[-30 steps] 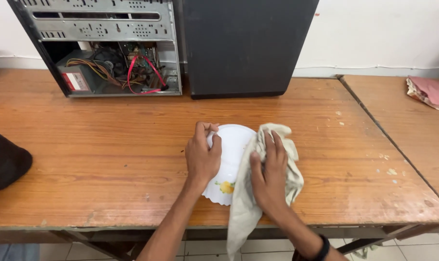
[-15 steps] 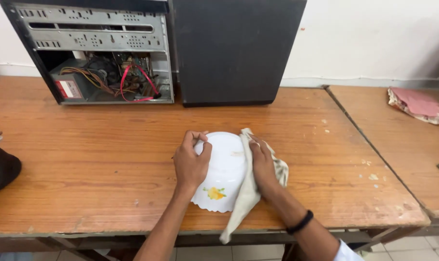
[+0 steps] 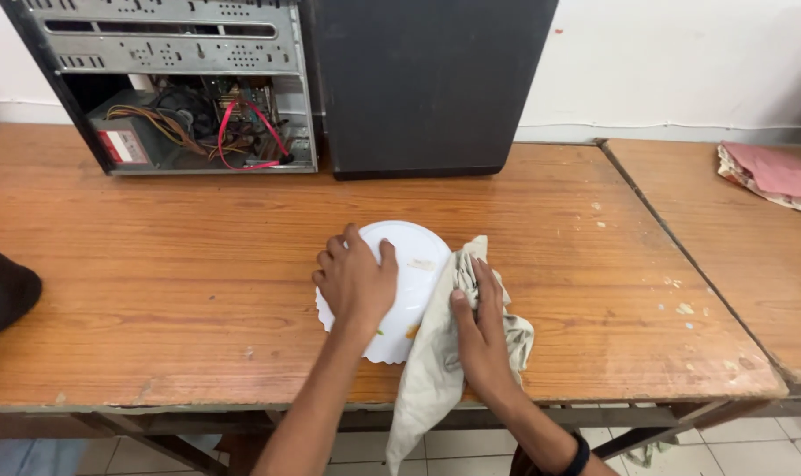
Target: The person wipes a white bowl with a floral pattern using a light-colored cloth. They hold the bowl with their left hand and scrub the surface with their right hand, rotating the bowl to clean different areas.
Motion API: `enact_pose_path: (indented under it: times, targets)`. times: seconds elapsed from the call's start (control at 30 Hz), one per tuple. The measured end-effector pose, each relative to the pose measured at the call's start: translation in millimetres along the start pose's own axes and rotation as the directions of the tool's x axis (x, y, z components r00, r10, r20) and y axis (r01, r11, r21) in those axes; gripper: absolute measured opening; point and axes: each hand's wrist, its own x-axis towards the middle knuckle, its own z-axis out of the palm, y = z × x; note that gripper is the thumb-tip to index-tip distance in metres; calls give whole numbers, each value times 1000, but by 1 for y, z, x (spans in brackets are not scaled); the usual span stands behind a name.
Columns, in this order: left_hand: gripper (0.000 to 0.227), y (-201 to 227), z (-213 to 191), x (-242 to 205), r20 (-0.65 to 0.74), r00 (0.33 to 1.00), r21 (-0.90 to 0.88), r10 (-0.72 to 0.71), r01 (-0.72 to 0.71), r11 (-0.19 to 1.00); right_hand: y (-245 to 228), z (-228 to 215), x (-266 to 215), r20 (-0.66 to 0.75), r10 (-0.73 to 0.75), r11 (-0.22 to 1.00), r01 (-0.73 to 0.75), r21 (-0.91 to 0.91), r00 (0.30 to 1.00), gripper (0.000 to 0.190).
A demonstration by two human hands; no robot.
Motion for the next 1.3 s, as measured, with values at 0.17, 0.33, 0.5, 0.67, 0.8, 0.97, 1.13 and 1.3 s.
enact_pose_path:
  times: [0.17, 0.33, 0.5, 0.67, 0.8, 0.97, 1.13, 1.3]
  targets:
    - [58, 7, -19, -6, 80, 989, -131, 123, -112, 985, -15, 0, -2, -18, -170, 959, 161, -234, 985, 62]
    - [46, 8, -20, 4, 223, 904, -338, 364, -278, 899, -38, -13, 63, 18, -439, 802, 401, -443, 898, 47]
    - [40, 8, -23, 18, 349, 857, -463, 379, -194, 865, -2, -27, 112, 413, 338, 915, -399, 68, 846, 48]
    - [39, 0, -29, 24, 357, 851, -496, 385, -177, 850, 5, -26, 65, 281, 93, 994, -105, 30, 955, 59]
    - [49, -7, -19, 30, 188, 904, -325, 384, -312, 893, -7, -18, 23, 66, -153, 961, 164, -222, 986, 58]
    - [62, 24, -37, 5, 334, 941, 94, -48, 17, 995, -38, -9, 13, 59, -281, 893, 284, -348, 958, 55]
    - [57, 29, -26, -18, 167, 985, 11, -43, 42, 999, -25, -1, 7, 17, -296, 903, 286, -320, 955, 53]
    - [49, 6, -8, -7, 128, 954, -169, 272, -249, 954, -52, -1, 8, -16, -406, 819, 356, -450, 914, 51]
